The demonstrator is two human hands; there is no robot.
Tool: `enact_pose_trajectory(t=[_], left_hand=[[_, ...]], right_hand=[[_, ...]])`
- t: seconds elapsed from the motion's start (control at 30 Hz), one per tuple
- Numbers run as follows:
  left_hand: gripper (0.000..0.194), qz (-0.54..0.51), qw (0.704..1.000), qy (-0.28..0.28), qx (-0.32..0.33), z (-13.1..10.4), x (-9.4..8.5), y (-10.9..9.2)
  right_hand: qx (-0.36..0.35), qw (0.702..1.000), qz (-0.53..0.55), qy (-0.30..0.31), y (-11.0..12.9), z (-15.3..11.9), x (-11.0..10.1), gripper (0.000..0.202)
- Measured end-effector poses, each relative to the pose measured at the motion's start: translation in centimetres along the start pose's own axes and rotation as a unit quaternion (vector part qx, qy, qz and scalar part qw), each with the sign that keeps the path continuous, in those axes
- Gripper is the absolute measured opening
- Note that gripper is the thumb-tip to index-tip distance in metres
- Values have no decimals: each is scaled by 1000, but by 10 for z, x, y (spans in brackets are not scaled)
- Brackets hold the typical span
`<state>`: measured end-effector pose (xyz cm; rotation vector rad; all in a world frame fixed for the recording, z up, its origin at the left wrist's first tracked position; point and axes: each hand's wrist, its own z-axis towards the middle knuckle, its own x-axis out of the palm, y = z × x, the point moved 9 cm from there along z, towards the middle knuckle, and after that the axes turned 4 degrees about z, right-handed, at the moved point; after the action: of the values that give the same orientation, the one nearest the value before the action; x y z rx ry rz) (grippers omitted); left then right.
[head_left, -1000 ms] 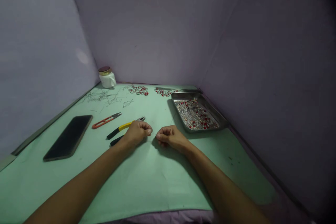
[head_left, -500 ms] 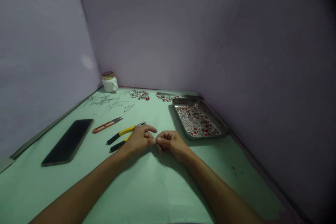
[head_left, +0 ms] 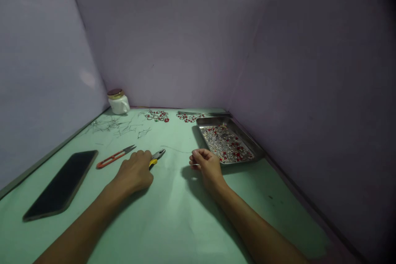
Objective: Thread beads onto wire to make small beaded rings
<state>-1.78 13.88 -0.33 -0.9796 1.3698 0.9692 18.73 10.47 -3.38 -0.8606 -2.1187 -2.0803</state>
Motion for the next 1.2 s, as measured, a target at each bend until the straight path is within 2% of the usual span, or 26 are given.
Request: enact_pose_trajectory(t=[0.1, 0.17, 0.23, 0.27, 0.3, 0.37, 0.43, 0.47, 0.53, 0.63, 0.87, 1.03, 1.2], left_hand=[[19, 21, 999, -10, -28, -2, -3, -3], [14, -9, 999, -9, -42, -3, -6, -1], [6, -104, 994, 18, -42, -5, -6, -1], [4, -180, 982, 49, -35, -7, -4, -4], [4, -267, 959, 89, -23, -10, -1, -9], [3, -437, 881, 182, 5, -19, 5, -27], [20, -549, 797, 252, 20, -29, 11, -44], [31, -579, 769, 269, 24, -32, 14, -51], [50, -612, 742, 273, 25, -34, 21, -60], [60, -637, 732, 237, 34, -32, 28, -67], [54, -671, 715, 183, 70, -30, 26, -66], [51, -666, 724, 175, 49, -31, 22, -66], [53, -631, 758, 163, 21, -29, 20, -62]], right_hand=[[-12, 1000, 10, -11, 3, 1, -2, 27], [-23, 1000, 13, -11, 5, 2, -3, 27], [-36, 999, 17, -16, 8, 3, -4, 27], [-44, 999, 22, -21, 9, 3, -5, 27], [-51, 998, 28, -27, 11, 3, -7, 27], [-63, 997, 37, -38, 15, 3, -9, 26], [-73, 996, 36, -41, 18, 2, -10, 25], [-77, 996, 32, -41, 19, 1, -10, 24], [-85, 995, 23, -41, 22, -1, -10, 23], [-93, 995, 12, -46, 25, -3, -10, 21], [-99, 992, 13, -73, 31, -4, -12, 19], [-81, 995, 11, -50, 29, -4, -6, 19], [-6, 997, 64, -41, 15, 0, -7, 23]])
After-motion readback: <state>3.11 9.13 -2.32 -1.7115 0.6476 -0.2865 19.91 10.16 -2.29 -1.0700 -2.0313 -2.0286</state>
